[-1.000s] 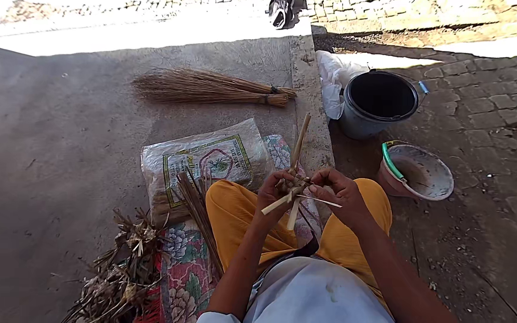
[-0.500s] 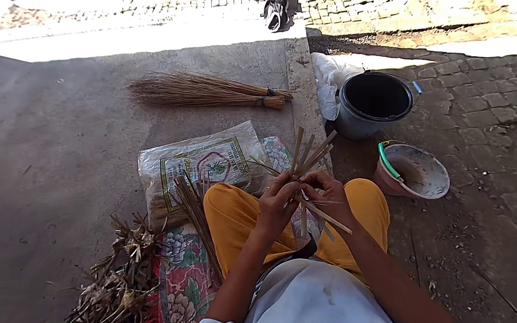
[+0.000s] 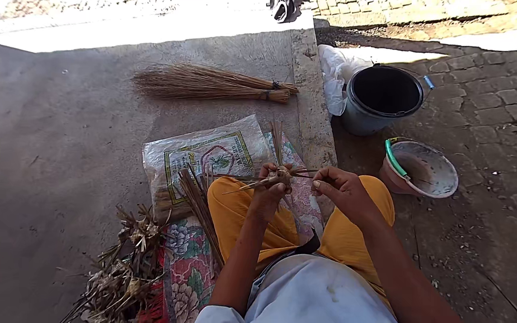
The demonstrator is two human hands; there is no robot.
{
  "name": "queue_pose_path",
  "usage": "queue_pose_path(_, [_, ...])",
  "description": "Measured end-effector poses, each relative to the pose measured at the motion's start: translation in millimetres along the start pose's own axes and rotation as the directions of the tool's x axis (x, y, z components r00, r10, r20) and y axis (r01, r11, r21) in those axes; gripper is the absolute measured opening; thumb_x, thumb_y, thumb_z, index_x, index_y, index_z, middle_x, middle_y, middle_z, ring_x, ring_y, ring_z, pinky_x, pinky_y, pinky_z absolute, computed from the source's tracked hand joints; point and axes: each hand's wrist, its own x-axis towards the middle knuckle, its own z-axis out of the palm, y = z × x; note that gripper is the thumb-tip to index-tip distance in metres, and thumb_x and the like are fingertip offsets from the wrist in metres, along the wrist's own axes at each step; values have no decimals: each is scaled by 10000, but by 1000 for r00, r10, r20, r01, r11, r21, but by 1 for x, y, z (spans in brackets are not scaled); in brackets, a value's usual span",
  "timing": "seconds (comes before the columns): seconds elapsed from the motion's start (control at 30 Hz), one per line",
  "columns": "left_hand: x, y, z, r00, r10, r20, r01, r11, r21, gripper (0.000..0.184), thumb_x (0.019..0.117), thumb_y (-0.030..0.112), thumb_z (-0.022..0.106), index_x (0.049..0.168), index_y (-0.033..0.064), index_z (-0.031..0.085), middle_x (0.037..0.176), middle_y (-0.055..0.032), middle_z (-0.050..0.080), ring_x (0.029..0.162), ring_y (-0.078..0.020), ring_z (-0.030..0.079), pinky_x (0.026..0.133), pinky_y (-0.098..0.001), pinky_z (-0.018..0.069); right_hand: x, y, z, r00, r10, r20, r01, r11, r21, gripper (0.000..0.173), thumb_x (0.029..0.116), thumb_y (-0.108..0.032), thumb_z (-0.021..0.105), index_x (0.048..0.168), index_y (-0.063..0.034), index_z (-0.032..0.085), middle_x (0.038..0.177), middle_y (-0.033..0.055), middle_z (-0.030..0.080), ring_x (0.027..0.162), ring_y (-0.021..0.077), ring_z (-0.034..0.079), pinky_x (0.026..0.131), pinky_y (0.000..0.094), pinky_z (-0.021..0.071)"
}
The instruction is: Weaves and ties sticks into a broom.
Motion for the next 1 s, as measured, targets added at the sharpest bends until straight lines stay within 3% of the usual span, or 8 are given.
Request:
queue_pose_path(0.1, [0,0,1,998,-53,22,57,964,-258,503,742,278,905,1157,228,627,1180,-122,698,815,-157,703,693,-261,583,4,11,1,1000,21,15,-21,999,-42,169,1020,-95,552,1044,-24,704,983,32,736,873,67,687,823,217,566])
queue_pose_path(0.2, [0,-3,0,991,-79,107,114,921,-373,408,824,360,829,1173,206,684,1158,-115,713,804,-154,700,680,-255,569,7,20,8,1000,-2,-17,-1,991,-133,224,1033,-163,571,1090,-27,739,1074,46,729,978,28,666,902,200,534])
queue_pose_path(0.37, [-1,-9,-3,974,-137,181,207,866,-456,409,879,430,760,1146,123,722,1108,-121,716,837,-171,700,716,-271,571,9,33,15,990,-110,-90,106,993,-45,185,944,-184,702,1048,-35,730,1030,28,709,947,47,666,880,221,558])
queue_pose_path(0.5, [2,-10,-6,980,-135,148,191,849,-492,408,889,434,749,1130,106,725,1073,-126,721,811,-181,703,710,-284,582,8,31,13,985,-126,-115,137,985,101,174,877,-77,749,1042,-52,699,999,5,713,925,69,683,884,248,580])
queue_pose_path(0.6, [2,-9,-6,983,-136,124,180,850,-495,416,886,445,747,1126,106,728,1066,-125,724,793,-176,701,704,-283,582,7,32,12,976,-163,-143,169,985,32,151,886,-100,745,1031,-59,735,1023,5,709,970,67,671,912,245,565])
queue_pose_path(0.73, [0,-11,0,984,-140,113,176,879,-443,376,879,408,765,1128,132,714,1095,-124,719,795,-163,697,690,-262,568,8,37,19,982,-131,-136,132,991,-3,133,907,-140,734,1013,-65,765,936,-26,686,903,18,626,850,187,522])
queue_pose_path(0.9, [-5,-13,1,984,-103,145,142,947,-290,422,802,266,863,1159,208,647,1115,-97,722,774,-112,686,655,-228,545,6,35,20,983,-184,-15,184,983,-31,109,959,-109,670,969,-21,735,915,-24,665,866,-23,609,819,139,515])
queue_pose_path(1.0, [-4,-9,-4,977,-75,200,156,888,-432,354,803,216,849,1112,192,677,1110,-109,720,701,-96,669,592,-191,523,1,32,10,978,-174,115,182,982,-58,155,973,-147,635,951,-17,719,891,-37,639,833,-47,569,771,118,472])
